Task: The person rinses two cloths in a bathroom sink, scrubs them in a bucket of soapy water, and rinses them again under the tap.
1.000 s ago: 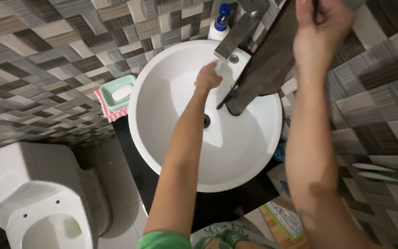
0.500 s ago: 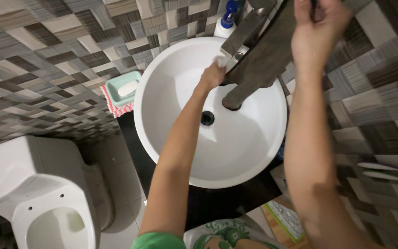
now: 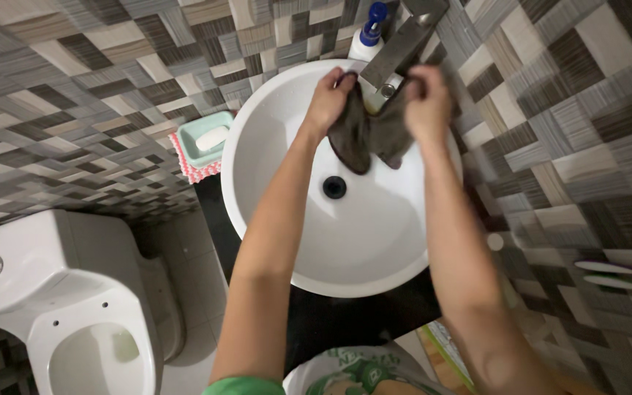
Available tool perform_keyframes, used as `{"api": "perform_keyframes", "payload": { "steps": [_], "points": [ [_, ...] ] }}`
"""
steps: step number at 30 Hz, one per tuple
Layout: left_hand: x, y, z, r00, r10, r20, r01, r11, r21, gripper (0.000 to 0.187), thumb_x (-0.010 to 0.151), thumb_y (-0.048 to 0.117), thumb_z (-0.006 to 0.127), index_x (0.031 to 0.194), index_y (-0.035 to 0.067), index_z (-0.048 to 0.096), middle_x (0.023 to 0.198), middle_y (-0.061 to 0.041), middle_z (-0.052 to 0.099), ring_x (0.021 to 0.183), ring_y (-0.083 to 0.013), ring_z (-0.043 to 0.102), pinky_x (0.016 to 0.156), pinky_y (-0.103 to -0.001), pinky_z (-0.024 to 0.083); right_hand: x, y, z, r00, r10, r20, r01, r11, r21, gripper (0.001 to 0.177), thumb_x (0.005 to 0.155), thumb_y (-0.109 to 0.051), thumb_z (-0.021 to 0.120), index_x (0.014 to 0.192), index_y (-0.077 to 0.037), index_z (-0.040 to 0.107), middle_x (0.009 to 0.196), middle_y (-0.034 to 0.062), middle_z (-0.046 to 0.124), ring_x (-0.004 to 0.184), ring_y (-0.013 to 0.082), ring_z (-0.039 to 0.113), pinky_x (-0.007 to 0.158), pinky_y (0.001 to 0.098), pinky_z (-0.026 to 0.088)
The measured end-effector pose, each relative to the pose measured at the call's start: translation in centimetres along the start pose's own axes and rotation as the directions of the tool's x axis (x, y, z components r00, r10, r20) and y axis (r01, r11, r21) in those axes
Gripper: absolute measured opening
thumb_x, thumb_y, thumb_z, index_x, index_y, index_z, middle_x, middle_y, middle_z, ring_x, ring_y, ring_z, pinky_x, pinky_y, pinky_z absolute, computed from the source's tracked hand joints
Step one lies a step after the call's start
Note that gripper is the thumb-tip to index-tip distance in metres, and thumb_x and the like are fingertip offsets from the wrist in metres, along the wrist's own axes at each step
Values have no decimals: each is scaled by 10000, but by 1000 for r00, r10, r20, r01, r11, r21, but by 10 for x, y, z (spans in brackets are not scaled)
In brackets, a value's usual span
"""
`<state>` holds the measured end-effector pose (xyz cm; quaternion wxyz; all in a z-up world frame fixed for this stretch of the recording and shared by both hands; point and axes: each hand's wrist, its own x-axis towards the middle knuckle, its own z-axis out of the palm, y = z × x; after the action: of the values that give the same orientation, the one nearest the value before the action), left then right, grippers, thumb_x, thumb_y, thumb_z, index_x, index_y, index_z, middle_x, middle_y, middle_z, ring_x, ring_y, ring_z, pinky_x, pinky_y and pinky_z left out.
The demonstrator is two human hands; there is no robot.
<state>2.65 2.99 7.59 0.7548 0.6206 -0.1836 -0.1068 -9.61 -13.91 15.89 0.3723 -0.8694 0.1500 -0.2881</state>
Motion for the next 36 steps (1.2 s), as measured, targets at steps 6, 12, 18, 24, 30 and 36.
{"api": "perform_keyframes", "payload": {
  "steps": [6, 12, 18, 24, 30, 36],
  "points": [
    [15, 38, 11, 997, -78, 16, 79, 995, -65, 193, 1001, 228, 642, 1042, 47, 694, 906, -27, 695, 850, -121, 595, 765, -293, 505, -18, 58, 65, 894, -249, 373, 320, 937, -141, 575, 792, -128, 789, 1305, 21, 573, 1268, 289, 615, 1199, 432, 565, 1006, 460, 459],
    [3, 35, -1, 965, -203, -164, 164, 961, -221, 270, 959, 265, 689, 1160, 86, 685, 1003, -3, 717, 925, -121, 633, 808, -271, 502, -38, 117, 128, 750, 216, 625, -227, 972, -64, 358, 1048, -229, 568, 1362, -58, 602, 1321, 176, 695, 1249, 263, 665, 1067, 353, 494],
    [-4, -15, -10, 801, -457, -388, 251, 843, -475, 375, 957, 328, 664, 1176, 25, 686, 1077, -117, 708, 974, -253, 647, 876, -402, 512, -28, 75, 131, 759, 295, 580, -640, 178, 747, 350, 1029, -167, 421, 1315, -109, 614, 1287, 100, 692, 1212, 253, 649, 1072, 403, 514],
    [-43, -54, 11, 779, -626, -34, 362, 493, -791, 520, 1005, 512, 434, 1257, 114, 655, 1201, -85, 699, 1097, -249, 646, 932, -391, 503, -18, -1, 101, 804, 345, 485, -579, 268, 770, 191, 937, -211, 694, 1066, -73, 667, 947, 86, 748, 872, 243, 719, 828, 414, 592],
    [-23, -146, 34, 895, -445, 9, 186, 356, -916, 468, 1060, 395, 389, 1256, 27, 603, 1129, -144, 690, 1003, -308, 677, 905, -439, 569, -48, -15, 112, 993, -110, 45, 92, 951, 297, 265, 793, -153, 864, 761, -3, 648, 794, 113, 696, 711, 199, 647, 688, 340, 528],
    [-26, -145, 31, 796, -575, -188, 266, 612, -745, 390, 993, 253, 522, 1103, -75, 701, 983, -168, 719, 822, -281, 681, 709, -415, 572, -52, 13, 134, 995, -15, -100, 38, 972, 234, 240, 873, -150, 774, 746, 7, 646, 714, 118, 697, 656, 202, 671, 665, 352, 539]
  ]
}}
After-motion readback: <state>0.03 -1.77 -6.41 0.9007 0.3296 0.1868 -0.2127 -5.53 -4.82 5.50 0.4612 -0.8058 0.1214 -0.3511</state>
